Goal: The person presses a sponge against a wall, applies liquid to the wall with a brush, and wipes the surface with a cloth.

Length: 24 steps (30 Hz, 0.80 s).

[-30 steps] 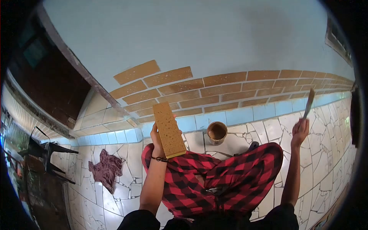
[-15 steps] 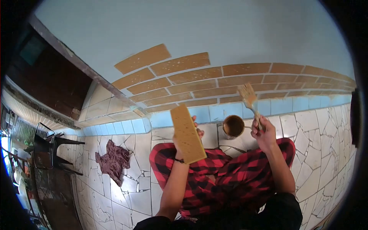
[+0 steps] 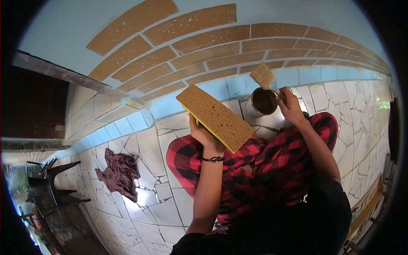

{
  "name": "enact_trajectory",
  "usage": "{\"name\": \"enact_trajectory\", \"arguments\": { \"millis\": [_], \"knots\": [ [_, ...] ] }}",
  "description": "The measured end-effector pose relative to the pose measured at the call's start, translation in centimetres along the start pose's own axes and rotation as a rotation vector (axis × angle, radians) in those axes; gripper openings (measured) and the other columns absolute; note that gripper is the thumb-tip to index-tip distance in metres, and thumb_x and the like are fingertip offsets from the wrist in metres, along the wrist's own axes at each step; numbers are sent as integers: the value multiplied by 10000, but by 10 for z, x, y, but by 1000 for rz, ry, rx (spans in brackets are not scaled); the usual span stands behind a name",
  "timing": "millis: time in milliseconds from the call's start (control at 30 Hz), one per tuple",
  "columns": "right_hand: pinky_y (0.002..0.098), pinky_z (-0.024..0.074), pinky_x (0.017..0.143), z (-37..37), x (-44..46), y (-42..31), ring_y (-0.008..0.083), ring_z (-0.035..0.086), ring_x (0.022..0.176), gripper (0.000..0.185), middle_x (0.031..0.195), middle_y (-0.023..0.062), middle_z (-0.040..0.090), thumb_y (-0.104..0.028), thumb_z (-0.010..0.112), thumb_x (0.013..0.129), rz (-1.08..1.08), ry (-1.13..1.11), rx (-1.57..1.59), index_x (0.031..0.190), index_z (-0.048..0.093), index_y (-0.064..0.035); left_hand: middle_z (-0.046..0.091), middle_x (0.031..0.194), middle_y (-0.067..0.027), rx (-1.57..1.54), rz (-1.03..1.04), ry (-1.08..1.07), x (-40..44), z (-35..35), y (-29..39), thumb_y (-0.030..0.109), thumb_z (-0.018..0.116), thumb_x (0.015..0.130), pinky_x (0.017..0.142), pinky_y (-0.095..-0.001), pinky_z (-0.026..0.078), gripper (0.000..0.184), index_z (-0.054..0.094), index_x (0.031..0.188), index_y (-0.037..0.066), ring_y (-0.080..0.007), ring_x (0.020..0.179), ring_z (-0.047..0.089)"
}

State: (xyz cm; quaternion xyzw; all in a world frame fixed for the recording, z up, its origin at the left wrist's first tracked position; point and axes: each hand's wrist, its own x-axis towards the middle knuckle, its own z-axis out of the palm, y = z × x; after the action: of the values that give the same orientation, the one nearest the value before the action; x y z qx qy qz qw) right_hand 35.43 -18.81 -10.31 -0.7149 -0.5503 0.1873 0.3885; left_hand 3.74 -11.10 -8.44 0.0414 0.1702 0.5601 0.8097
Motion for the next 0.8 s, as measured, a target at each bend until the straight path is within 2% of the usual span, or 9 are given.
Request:
{"name": "enact_trajectory", "arguments": {
  "millis": [133, 233, 333, 433, 467, 633, 700, 767, 800],
  "knots": [
    [524, 510, 787, 9, -3, 9, 467, 625, 906, 284, 1070, 248, 599, -8, 659, 920, -230, 25, -305, 1187, 571, 33, 697, 1241, -118, 39, -8, 83, 2, 3, -4, 554, 380, 1108, 956, -450, 558, 598, 594, 1386, 69, -304, 1111, 687],
    [527, 514, 827, 8, -12, 4, 460, 618, 954, 316, 1119, 249, 589, -16, 679, 910, 15, -14, -199, 1207, 581, 26, 698, 1242, -118, 54, -22, 78, 2, 4, -5, 553, 377, 1110, 955, -445, 558, 598, 594, 1384, 67, -300, 1107, 689],
    [520, 503, 888, 4, -18, 0, 444, 599, 1043, 378, 1153, 246, 583, -52, 710, 896, 56, -26, -231, 1247, 582, 11, 699, 1239, -113, 57, -26, 63, 0, 5, -4, 550, 379, 1111, 951, -437, 559, 593, 598, 1380, 69, -291, 1100, 692],
    [515, 484, 941, -3, -29, -16, 438, 579, 1130, 393, 1158, 232, 597, -91, 728, 888, -137, 129, -487, 1245, 594, 0, 701, 1235, -101, -11, -76, -15, 0, 0, 0, 545, 385, 1111, 944, -428, 560, 579, 606, 1372, 78, -279, 1093, 694],
    [506, 452, 1000, -7, -37, -27, 411, 570, 1182, 442, 1178, 201, 608, -111, 754, 862, -161, 200, -499, 1264, 595, -17, 707, 1221, -106, -21, -76, 10, -1, -1, 0, 533, 389, 1111, 939, -428, 563, 573, 614, 1362, 71, -283, 1086, 696],
    [490, 395, 1061, -57, -131, -94, 351, 571, 1187, 522, 1248, 165, 600, -121, 793, 822, -357, 434, -814, 1291, 579, -34, 710, 1204, -122, -10, -107, 13, -8, 5, 2, 508, 382, 1117, 930, -419, 571, 559, 613, 1350, 55, -286, 1076, 700],
    [497, 386, 1057, -73, -199, -67, 356, 571, 1151, 429, 1168, 161, 611, -137, 760, 870, -190, 581, -808, 1248, 588, -27, 709, 1213, -103, 56, -72, 42, -9, 6, 4, 520, 401, 1115, 916, -428, 570, 546, 611, 1354, 76, -287, 1067, 701],
    [465, 407, 1027, -88, -266, -52, 310, 578, 1074, 312, 1084, 150, 600, -165, 676, 965, 99, 653, -721, 1214, 576, -6, 714, 1203, -104, 52, -67, 80, -13, 10, 3, 512, 404, 1116, 912, -429, 571, 543, 615, 1344, 68, -289, 1062, 703],
    [411, 415, 993, -88, -310, -38, 287, 561, 1046, 257, 1059, 125, 583, -203, 624, 1003, 345, 690, -529, 1164, 565, -13, 718, 1204, -102, -6, -97, 96, -14, 12, 6, 492, 406, 1115, 909, -428, 576, 534, 619, 1339, 56, -289, 1052, 709]
  ]
}}
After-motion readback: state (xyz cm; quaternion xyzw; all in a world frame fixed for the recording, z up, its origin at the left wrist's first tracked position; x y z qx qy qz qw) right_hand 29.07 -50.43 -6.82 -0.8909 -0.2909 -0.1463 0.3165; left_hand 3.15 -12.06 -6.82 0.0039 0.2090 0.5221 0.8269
